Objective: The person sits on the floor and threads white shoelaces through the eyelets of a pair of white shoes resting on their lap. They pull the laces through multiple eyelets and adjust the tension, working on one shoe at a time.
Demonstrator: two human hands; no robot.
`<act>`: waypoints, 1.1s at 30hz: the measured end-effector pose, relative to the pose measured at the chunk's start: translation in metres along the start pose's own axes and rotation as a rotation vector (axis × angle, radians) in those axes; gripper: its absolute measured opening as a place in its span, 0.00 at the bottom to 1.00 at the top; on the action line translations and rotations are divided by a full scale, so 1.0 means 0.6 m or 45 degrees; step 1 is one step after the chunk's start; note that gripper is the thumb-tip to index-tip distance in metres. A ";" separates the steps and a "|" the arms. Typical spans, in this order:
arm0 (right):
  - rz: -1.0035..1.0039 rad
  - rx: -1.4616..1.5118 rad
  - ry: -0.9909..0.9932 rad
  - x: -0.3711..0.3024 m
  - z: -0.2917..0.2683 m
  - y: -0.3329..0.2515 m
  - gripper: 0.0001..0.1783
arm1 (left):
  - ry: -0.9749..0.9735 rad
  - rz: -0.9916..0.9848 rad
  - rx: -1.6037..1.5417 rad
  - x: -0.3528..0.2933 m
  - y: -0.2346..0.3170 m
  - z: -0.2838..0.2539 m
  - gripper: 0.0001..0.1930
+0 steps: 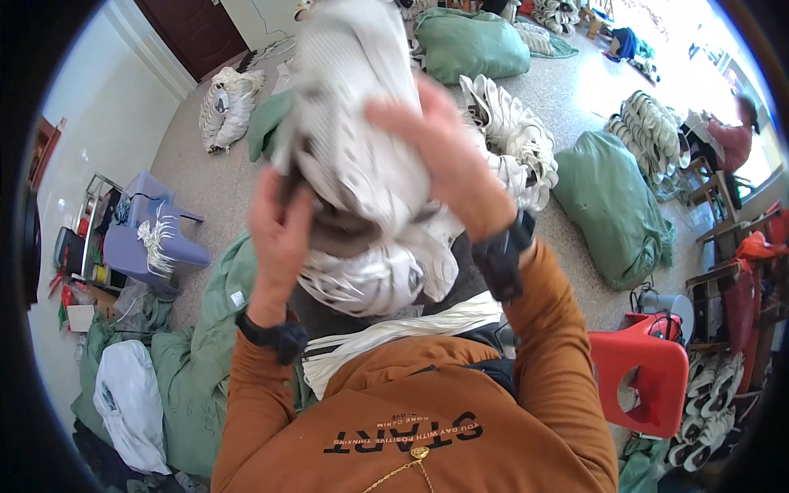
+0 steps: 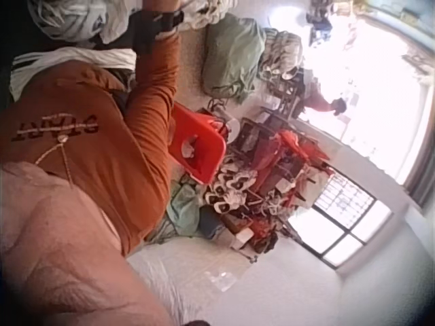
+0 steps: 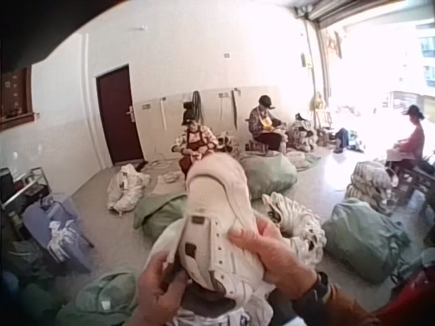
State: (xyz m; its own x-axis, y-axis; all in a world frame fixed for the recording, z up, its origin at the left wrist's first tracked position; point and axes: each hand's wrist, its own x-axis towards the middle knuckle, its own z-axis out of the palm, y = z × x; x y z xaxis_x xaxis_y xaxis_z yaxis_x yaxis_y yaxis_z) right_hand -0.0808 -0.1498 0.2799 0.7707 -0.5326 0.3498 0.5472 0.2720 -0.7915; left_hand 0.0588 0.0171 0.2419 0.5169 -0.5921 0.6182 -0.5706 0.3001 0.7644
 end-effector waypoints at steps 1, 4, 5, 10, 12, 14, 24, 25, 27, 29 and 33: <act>0.127 0.099 0.079 -0.027 -0.023 0.049 0.22 | -0.106 -0.106 0.083 -0.034 -0.033 -0.012 0.17; 0.488 0.302 0.412 -0.130 -0.136 0.214 0.21 | -0.397 -0.500 0.129 -0.104 -0.089 -0.004 0.15; 0.535 0.347 0.542 -0.167 -0.157 0.256 0.22 | -0.481 -0.369 0.302 -0.118 -0.097 0.005 0.16; 0.479 0.029 0.510 -0.217 -0.121 0.268 0.21 | -0.698 -0.224 0.811 -0.181 -0.143 -0.009 0.17; 0.490 -0.146 0.486 -0.221 -0.124 0.251 0.21 | -0.699 -0.251 0.670 -0.200 -0.126 -0.010 0.16; 0.593 -0.189 0.525 -0.241 -0.144 0.266 0.22 | -0.688 -0.255 0.583 -0.221 -0.136 0.002 0.16; 0.255 -0.556 0.638 -0.279 -0.195 0.286 0.22 | -0.892 -0.176 0.750 -0.177 -0.175 0.047 0.18; 0.184 -0.640 0.662 -0.284 -0.197 0.283 0.24 | -0.920 -0.179 0.722 -0.167 -0.171 0.047 0.19; -0.009 -1.180 0.617 -0.290 -0.165 0.251 0.26 | -0.764 -0.003 0.773 -0.169 -0.159 0.033 0.20; -0.170 -1.455 0.465 -0.298 -0.138 0.211 0.30 | -0.702 0.074 0.820 -0.171 -0.138 0.026 0.20; -0.095 -1.681 0.043 -0.272 -0.106 0.217 0.34 | -0.680 0.205 0.752 -0.181 -0.174 0.026 0.15</act>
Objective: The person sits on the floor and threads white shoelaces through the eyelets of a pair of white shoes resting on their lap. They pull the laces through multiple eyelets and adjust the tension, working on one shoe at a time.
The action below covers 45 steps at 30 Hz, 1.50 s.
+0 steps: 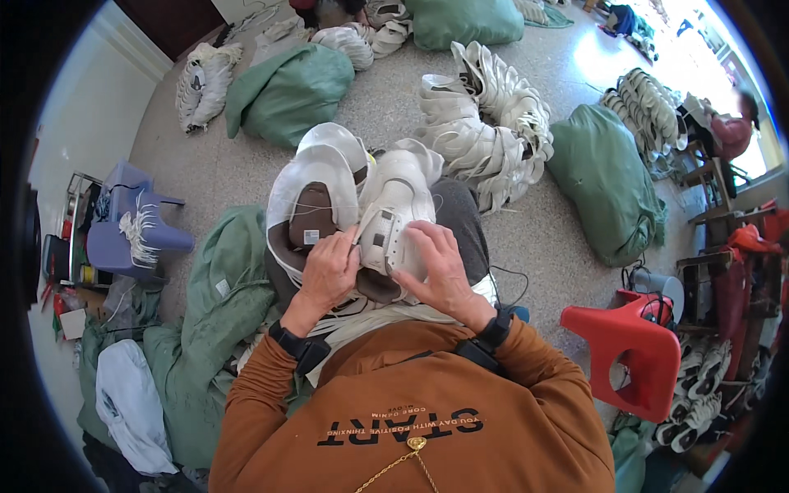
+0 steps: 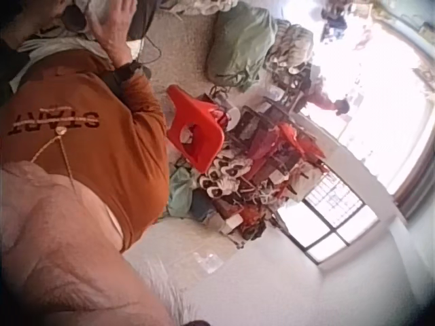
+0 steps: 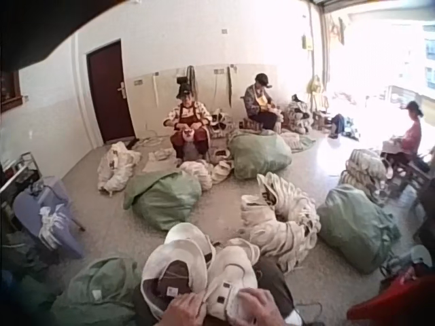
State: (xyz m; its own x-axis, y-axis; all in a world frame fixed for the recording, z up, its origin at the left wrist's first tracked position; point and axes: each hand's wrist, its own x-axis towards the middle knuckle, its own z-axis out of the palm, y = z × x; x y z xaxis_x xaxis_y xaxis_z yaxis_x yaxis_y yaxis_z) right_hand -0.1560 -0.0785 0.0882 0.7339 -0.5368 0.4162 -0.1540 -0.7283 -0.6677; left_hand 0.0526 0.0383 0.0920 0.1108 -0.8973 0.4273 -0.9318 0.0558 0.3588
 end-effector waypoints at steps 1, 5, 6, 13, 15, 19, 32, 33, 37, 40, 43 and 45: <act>0.027 0.013 0.012 0.009 0.013 0.010 0.34 | -0.031 0.000 0.029 0.006 -0.014 0.017 0.14; 0.087 0.065 0.029 0.027 0.059 0.070 0.34 | -0.136 -0.043 0.065 0.043 -0.049 0.059 0.10; 0.077 0.069 0.022 0.028 0.061 0.072 0.34 | -0.152 -0.055 0.051 0.044 -0.053 0.061 0.10; 0.153 0.160 0.026 0.012 0.033 0.047 0.32 | -0.148 -0.142 -0.150 0.036 -0.032 0.023 0.23; 0.256 0.263 0.110 -0.001 0.024 0.038 0.31 | -0.038 -0.110 -0.213 0.052 -0.016 -0.005 0.26; 0.353 0.349 0.126 -0.017 0.024 0.048 0.32 | 0.007 0.113 -0.014 0.110 -0.004 0.002 0.28; 0.107 0.003 -0.054 0.007 0.031 0.025 0.47 | -0.461 -0.163 -0.336 0.144 -0.039 -0.017 0.10; 0.091 -0.031 -0.050 0.005 0.033 0.025 0.46 | -0.492 -0.189 -0.400 0.143 -0.043 -0.027 0.10; 0.063 -0.030 -0.003 -0.005 0.040 0.042 0.42 | -0.484 -0.439 -0.987 0.121 -0.051 -0.061 0.07; 0.045 0.006 0.004 -0.006 0.040 0.039 0.40 | -0.072 -0.626 -1.351 0.110 -0.040 -0.095 0.08; 0.021 0.045 0.019 -0.007 0.038 0.039 0.38 | 0.287 -0.499 -1.617 0.114 -0.040 -0.147 0.08; 0.009 0.018 0.022 -0.013 0.038 0.044 0.37 | 0.403 -0.406 -1.699 0.136 -0.045 -0.200 0.08</act>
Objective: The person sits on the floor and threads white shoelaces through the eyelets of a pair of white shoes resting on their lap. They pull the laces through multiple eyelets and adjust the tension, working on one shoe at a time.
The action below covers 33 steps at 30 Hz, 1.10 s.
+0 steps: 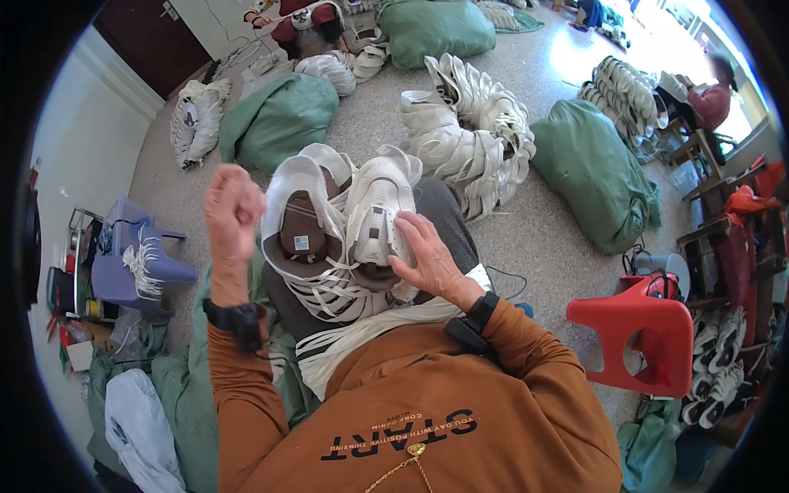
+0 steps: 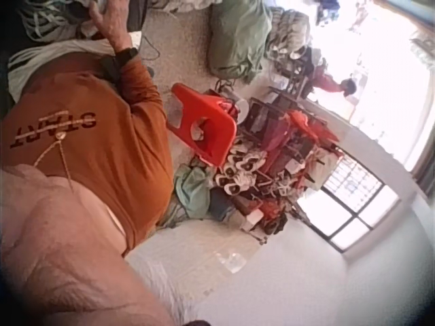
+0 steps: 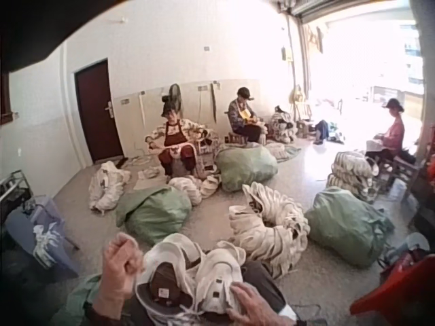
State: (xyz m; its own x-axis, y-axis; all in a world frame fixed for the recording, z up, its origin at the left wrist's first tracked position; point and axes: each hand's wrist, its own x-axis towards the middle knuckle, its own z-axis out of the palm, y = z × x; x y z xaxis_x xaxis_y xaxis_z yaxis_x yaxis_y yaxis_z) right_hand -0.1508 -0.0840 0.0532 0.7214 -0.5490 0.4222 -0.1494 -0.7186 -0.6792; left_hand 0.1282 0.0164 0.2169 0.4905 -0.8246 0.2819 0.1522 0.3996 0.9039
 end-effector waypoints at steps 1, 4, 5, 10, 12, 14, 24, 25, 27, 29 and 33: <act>-0.014 -0.023 -0.002 0.001 0.000 0.001 0.37 | 0.014 0.059 -0.047 0.010 0.021 -0.005 0.08; -0.046 -0.059 -0.018 0.015 0.003 -0.007 0.36 | 0.095 0.112 1.040 0.023 0.037 -0.029 0.07; -0.038 -0.085 -0.017 0.016 0.000 -0.005 0.35 | 0.032 0.103 1.343 0.018 0.016 -0.046 0.06; -0.051 -0.121 -0.032 0.016 0.002 0.004 0.35 | -0.429 0.306 1.511 -0.106 -0.098 0.009 0.17; -0.071 -0.052 -0.093 0.024 -0.005 0.007 0.32 | -0.598 0.390 1.657 -0.157 -0.130 0.034 0.29; -0.053 -0.025 -0.107 0.025 -0.010 0.040 0.29 | -0.610 0.476 1.785 -0.171 -0.181 0.045 0.32; -0.085 0.023 0.205 0.022 0.004 -0.010 0.26 | -0.517 0.390 1.887 -0.145 -0.215 0.011 0.33; -0.105 0.032 0.254 0.008 -0.005 -0.023 0.20 | -0.514 0.391 1.839 -0.150 -0.206 0.011 0.34; 0.035 -0.010 -0.077 -0.035 -0.012 -0.016 0.14 | -0.489 0.347 1.657 -0.160 -0.197 0.015 0.34; 0.012 -0.156 -0.445 -0.078 -0.021 -0.011 0.09 | -0.402 0.469 1.592 -0.175 -0.185 0.025 0.29; -0.206 -0.362 -0.831 -0.108 -0.023 0.006 0.07 | -0.413 0.470 1.426 -0.210 -0.173 0.045 0.18</act>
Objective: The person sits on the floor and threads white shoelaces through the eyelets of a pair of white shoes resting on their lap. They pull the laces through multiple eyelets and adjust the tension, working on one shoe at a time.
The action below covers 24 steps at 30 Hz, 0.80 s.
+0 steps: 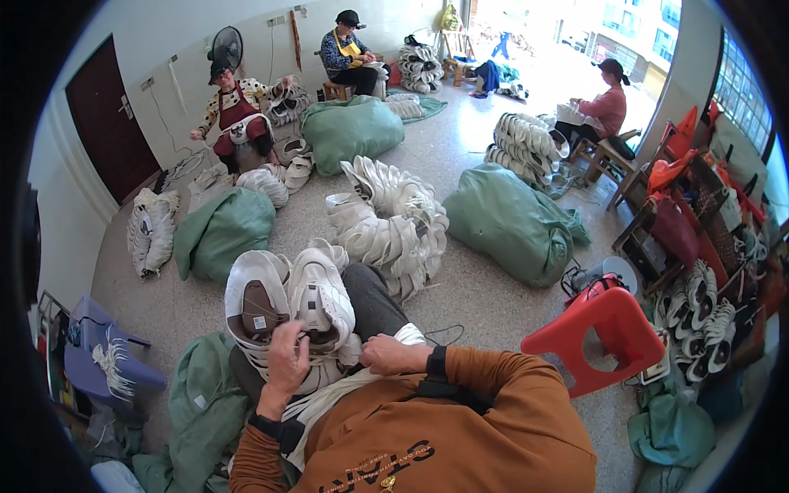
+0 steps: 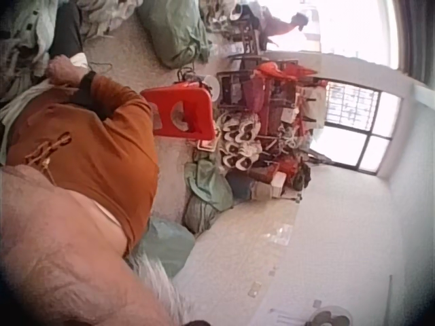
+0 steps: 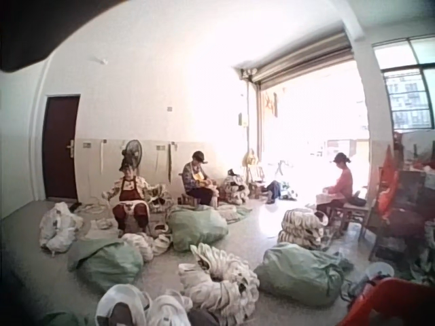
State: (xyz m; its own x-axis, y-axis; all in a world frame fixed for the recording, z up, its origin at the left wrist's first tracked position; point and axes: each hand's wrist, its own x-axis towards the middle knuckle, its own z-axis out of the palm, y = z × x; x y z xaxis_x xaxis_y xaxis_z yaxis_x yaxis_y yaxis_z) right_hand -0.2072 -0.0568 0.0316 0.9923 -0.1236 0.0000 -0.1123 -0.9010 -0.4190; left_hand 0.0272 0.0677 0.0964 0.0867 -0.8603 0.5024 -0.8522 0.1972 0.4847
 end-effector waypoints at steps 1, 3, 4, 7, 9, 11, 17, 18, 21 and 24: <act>-0.013 0.020 0.008 -0.001 0.005 0.006 0.08 | -0.054 0.010 -0.084 -0.008 0.012 0.007 0.16; -0.021 0.092 -0.019 0.006 -0.002 -0.003 0.07 | -0.153 0.020 -0.213 -0.027 0.031 0.007 0.12; -0.020 0.125 -0.034 0.006 -0.006 -0.007 0.06 | -0.220 -0.050 -0.271 -0.037 0.040 0.007 0.12; -0.075 0.153 0.076 -0.002 -0.006 -0.012 0.05 | -0.401 -0.212 -0.446 -0.063 0.053 0.021 0.11; -0.103 0.163 0.121 -0.003 -0.005 -0.014 0.06 | -0.487 -0.259 -0.522 -0.071 0.048 0.038 0.12; -0.103 0.202 0.123 -0.005 -0.003 -0.012 0.07 | -0.607 -0.344 -0.570 -0.080 0.043 0.050 0.13; -0.035 0.532 0.224 -0.014 -0.009 -0.015 0.08 | -0.781 -0.446 -0.680 -0.096 0.015 0.090 0.14; -0.023 0.507 0.253 -0.016 -0.012 -0.018 0.08 | -0.752 -0.446 -0.659 -0.097 0.017 0.088 0.13; -0.068 0.449 0.223 -0.016 -0.008 -0.011 0.07 | -0.649 -0.363 -0.580 -0.094 0.021 0.084 0.10; -0.174 0.383 0.238 -0.009 -0.008 -0.009 0.06 | -0.582 -0.269 -0.490 -0.094 0.019 0.080 0.09</act>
State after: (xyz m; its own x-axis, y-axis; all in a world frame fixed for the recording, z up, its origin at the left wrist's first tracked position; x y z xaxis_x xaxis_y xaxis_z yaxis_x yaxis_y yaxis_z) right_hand -0.2122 -0.0531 0.0385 0.9673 -0.1097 0.2286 0.0682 -0.7557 -0.6514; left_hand -0.0122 0.0957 0.0392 -0.0689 -0.9963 0.0521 -0.5865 0.0827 0.8057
